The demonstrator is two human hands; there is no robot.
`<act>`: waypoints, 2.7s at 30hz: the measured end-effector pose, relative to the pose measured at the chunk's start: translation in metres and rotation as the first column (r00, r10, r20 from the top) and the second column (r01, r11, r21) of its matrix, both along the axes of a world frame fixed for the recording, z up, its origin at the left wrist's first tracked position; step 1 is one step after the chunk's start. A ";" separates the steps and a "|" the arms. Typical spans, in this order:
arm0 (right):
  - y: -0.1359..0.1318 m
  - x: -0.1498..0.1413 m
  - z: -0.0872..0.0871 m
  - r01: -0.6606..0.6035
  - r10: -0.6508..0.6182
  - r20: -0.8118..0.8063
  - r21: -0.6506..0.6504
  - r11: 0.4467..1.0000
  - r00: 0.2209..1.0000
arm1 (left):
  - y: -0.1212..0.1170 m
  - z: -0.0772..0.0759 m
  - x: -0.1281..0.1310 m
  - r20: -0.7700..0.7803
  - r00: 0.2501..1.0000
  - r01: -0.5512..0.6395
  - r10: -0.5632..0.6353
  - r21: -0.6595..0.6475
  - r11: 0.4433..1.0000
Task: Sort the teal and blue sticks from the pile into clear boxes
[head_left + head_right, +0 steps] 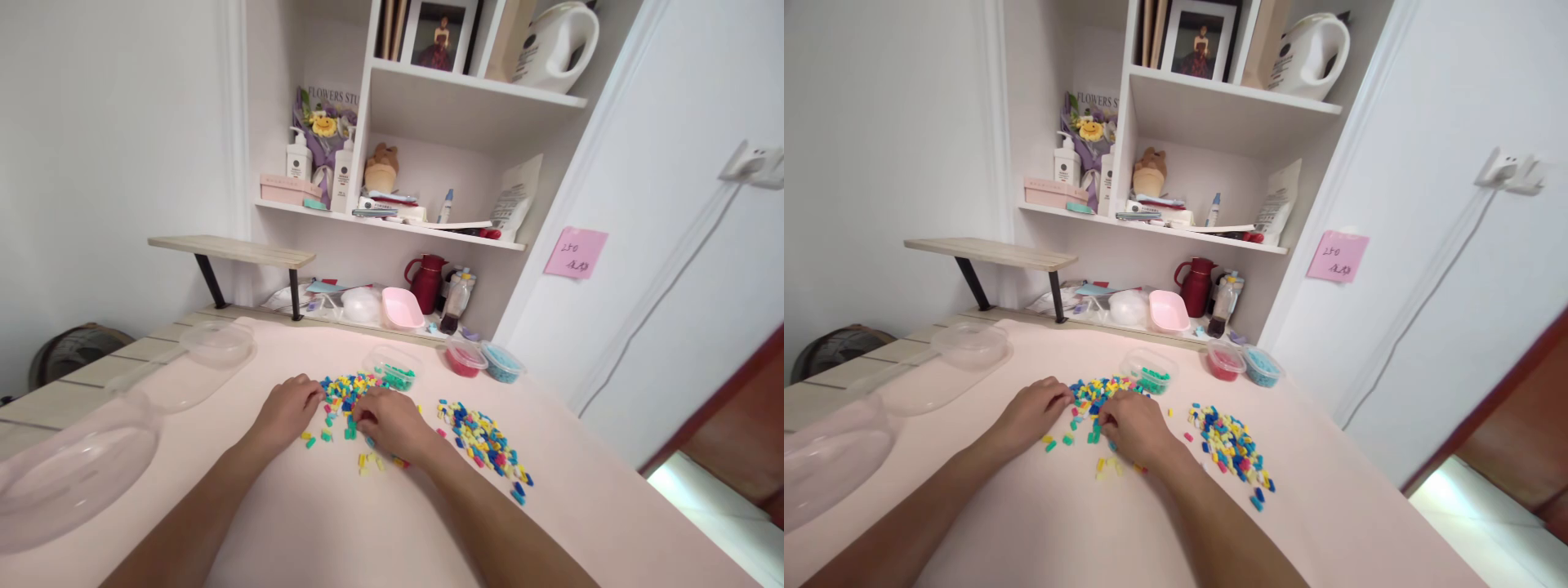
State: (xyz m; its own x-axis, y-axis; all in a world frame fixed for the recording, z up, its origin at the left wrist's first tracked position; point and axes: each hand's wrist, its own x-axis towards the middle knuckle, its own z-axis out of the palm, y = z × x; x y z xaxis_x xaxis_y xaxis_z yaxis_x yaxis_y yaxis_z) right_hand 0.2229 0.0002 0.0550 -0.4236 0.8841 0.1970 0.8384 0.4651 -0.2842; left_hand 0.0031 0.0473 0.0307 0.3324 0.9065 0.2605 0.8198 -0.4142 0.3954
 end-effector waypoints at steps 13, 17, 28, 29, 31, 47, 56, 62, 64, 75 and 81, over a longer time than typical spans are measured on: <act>0.023 0.047 0.018 0.220 -0.134 -0.417 0.165 0.962 0.899 | 0.005 -0.003 -0.001 0.029 1.000 0.001 -0.001 -0.002 1.000; 0.037 0.069 0.017 0.505 -0.316 -0.573 0.203 0.839 0.756 | 0.005 -0.003 -0.001 0.044 0.999 -0.014 0.014 -0.008 1.000; 0.017 0.052 0.023 0.229 -0.070 -0.590 0.198 0.953 0.804 | 0.006 -0.003 -0.001 0.046 0.999 -0.021 0.021 -0.009 1.000; 0.015 0.045 0.021 0.156 -0.024 -0.523 0.210 0.965 0.852 | 0.007 -0.003 -0.001 0.045 0.999 -0.019 0.020 -0.008 1.000; 0.010 0.032 0.017 0.012 0.062 -0.372 0.193 0.981 0.926 | 0.007 -0.004 -0.001 0.044 0.999 -0.019 0.019 -0.005 1.000; 0.006 0.013 -0.007 -0.223 0.224 -0.032 0.016 0.975 0.974 | 0.004 -0.003 0.002 0.018 0.999 -0.032 0.032 -0.005 0.999; 0.001 0.011 0.000 -0.182 0.182 -0.021 -0.005 0.983 0.983 | 0.003 -0.002 0.002 0.007 0.999 -0.031 0.031 -0.006 0.999; -0.004 0.006 0.002 -0.115 0.114 -0.023 -0.013 0.993 0.993 | 0.003 -0.002 0.002 0.006 1.000 -0.027 0.027 -0.006 1.000; -0.006 0.003 0.003 -0.090 0.089 -0.022 -0.025 0.996 0.996 | 0.003 -0.003 0.002 0.008 1.000 -0.029 0.029 -0.007 1.000; -0.009 -0.002 0.002 -0.110 0.103 -0.094 -0.069 0.992 0.990 | 0.004 -0.003 0.002 0.006 0.999 -0.034 0.034 -0.014 0.999; 0.013 0.024 0.003 -0.056 0.093 -0.294 0.131 0.990 0.951 | 0.005 -0.004 0.002 0.012 0.999 -0.031 0.031 -0.016 0.999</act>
